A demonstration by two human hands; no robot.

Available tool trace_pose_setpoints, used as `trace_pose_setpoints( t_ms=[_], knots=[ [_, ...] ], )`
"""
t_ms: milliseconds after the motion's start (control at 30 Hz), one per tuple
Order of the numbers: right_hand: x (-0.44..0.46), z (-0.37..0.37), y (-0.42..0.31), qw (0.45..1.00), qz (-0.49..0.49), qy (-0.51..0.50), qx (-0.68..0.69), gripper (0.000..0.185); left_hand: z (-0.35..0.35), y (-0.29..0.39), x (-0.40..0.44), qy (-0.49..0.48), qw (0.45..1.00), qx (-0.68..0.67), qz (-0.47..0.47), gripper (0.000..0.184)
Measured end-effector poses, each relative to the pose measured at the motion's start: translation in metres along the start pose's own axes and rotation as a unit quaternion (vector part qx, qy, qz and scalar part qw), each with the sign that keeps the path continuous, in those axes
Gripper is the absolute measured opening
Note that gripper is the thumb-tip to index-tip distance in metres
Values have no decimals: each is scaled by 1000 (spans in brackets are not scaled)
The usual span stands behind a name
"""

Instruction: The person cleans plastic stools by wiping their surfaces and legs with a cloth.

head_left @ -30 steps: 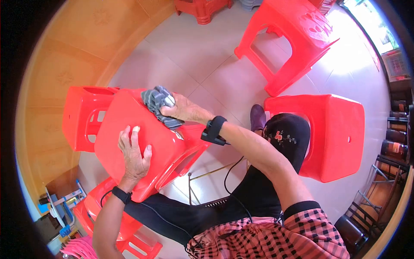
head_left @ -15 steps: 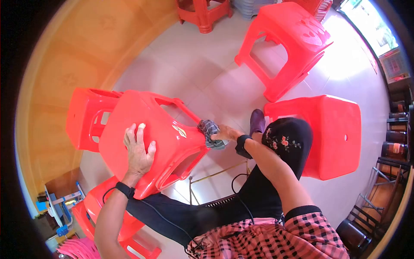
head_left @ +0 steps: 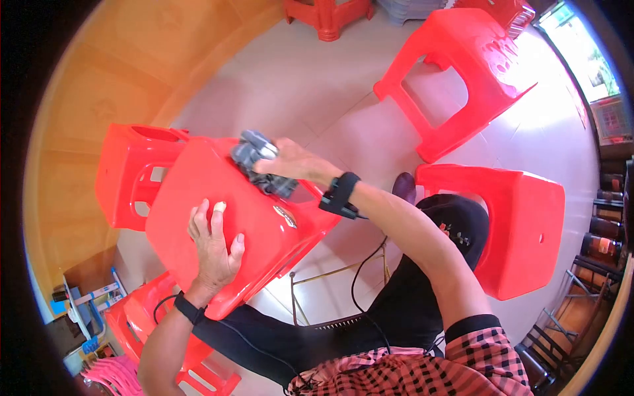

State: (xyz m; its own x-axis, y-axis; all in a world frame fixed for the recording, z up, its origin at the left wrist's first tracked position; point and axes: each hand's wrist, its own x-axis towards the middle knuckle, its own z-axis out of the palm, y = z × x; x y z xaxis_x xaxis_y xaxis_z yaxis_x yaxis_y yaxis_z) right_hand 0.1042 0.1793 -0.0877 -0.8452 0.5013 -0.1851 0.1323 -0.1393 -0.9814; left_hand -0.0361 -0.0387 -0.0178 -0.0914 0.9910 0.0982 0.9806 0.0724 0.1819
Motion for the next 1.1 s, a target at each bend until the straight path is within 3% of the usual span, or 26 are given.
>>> trace_pose_setpoints(
  t_ms=[100,167,200,267,567,633,800,867,933,1000,1100],
  knots=[
    [37,11,-3,997,-70,17,14,51,-1,0,1,-11,1000,-3,-1,65],
    [70,11,5,984,-54,90,-144,53,-2,0,-1,-30,999,3,-13,66],
    [75,8,5,985,-49,91,-139,53,-4,1,-1,-38,999,11,-23,67],
    [86,2,-5,981,7,80,-178,55,-6,1,-1,-49,998,7,-26,67],
    [123,-8,145,933,101,160,-305,60,-8,-2,-6,-70,997,1,-15,64],
    [113,-5,166,921,172,177,-302,57,-10,-2,-6,-72,997,-2,-15,64],
    [71,-18,189,934,222,139,-241,57,-11,-1,-3,-60,998,2,15,66],
    [44,-33,199,925,307,37,-223,62,-10,-1,-2,-57,998,-2,12,66],
    [8,-39,246,890,340,34,-300,65,-10,0,-2,-54,998,-6,10,66],
    [-44,-49,289,879,307,-34,-363,66,-10,0,-2,-56,998,-3,3,66],
    [-82,-61,266,860,375,-69,-340,64,-9,-1,-4,-63,998,-2,-18,66]
  ],
)
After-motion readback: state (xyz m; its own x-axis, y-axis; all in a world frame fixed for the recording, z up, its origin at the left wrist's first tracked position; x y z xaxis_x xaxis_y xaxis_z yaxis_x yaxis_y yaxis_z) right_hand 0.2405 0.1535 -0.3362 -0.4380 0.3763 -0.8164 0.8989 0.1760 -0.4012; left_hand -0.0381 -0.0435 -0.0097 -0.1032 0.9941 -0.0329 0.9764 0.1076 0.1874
